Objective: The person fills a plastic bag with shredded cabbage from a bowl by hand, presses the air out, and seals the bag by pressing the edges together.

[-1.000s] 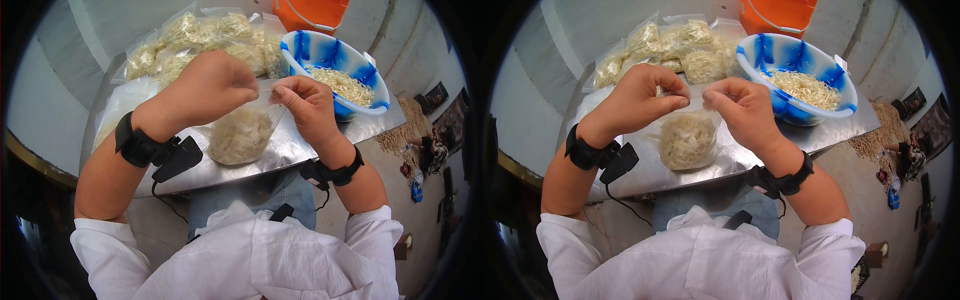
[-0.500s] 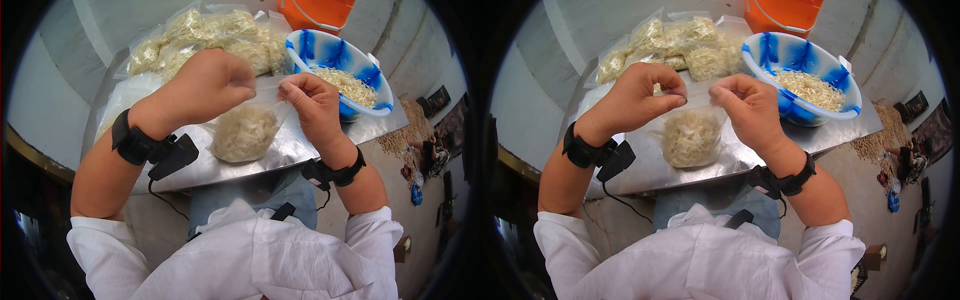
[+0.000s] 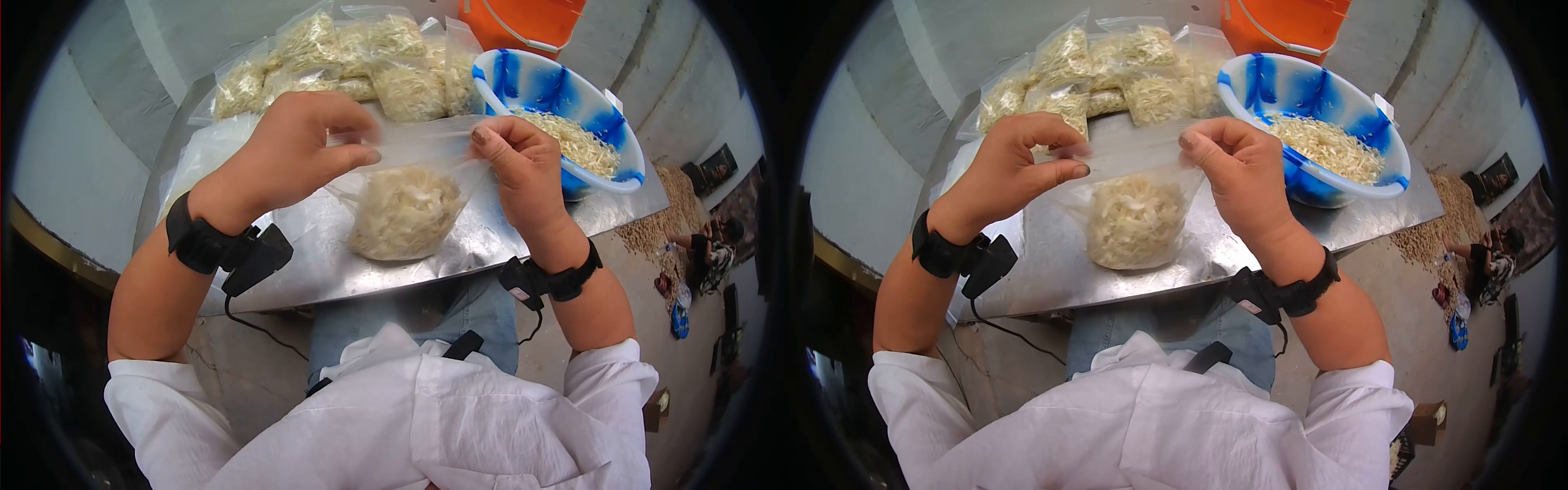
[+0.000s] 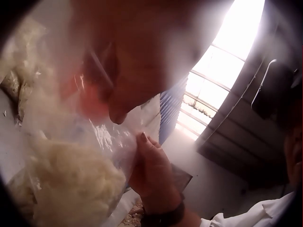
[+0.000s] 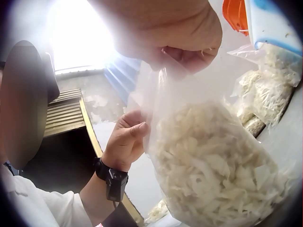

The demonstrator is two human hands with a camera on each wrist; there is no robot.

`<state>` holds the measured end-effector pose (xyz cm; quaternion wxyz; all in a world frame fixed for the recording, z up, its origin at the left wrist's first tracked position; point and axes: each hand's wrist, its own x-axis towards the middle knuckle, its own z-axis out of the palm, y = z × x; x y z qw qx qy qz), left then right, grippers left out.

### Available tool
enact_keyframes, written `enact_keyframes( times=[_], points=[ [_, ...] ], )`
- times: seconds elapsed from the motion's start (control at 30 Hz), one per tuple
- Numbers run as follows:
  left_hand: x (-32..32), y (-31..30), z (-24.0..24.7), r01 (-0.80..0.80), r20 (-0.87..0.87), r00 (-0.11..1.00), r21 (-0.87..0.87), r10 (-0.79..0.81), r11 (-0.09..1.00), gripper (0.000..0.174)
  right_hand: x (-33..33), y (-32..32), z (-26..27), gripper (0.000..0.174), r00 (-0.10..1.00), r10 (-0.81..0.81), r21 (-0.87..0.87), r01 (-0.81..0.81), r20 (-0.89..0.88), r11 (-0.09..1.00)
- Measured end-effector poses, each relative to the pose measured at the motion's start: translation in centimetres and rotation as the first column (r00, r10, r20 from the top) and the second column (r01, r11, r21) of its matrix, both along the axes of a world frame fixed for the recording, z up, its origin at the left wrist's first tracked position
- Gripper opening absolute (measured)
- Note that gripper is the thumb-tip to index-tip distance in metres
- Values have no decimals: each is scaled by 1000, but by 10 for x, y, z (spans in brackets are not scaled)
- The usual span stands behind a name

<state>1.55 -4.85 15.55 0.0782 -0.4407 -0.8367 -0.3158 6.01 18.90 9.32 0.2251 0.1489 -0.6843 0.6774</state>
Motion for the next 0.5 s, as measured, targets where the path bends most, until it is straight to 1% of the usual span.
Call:
enact_keyframes(
  times=[0.07,0.3,0.4,0.5],
  points=[
    [-3,-2,-3,9,21,1000,54,-10,999,11,0,0,1,15,1000,8,-7,-8,5,1000],
    [-4,-5,-4,11,-13,1000,52,-10,999,7,0,1,-1,15,1000,8,-19,-8,21,1000],
    [-3,-6,-3,17,-37,999,16,-16,1000,7,0,1,0,15,1000,20,-19,-19,16,1000],
    [-4,-7,-6,43,-30,999,63,-41,997,9,0,0,0,15,999,-4,-32,5,32,999]
  ],
)
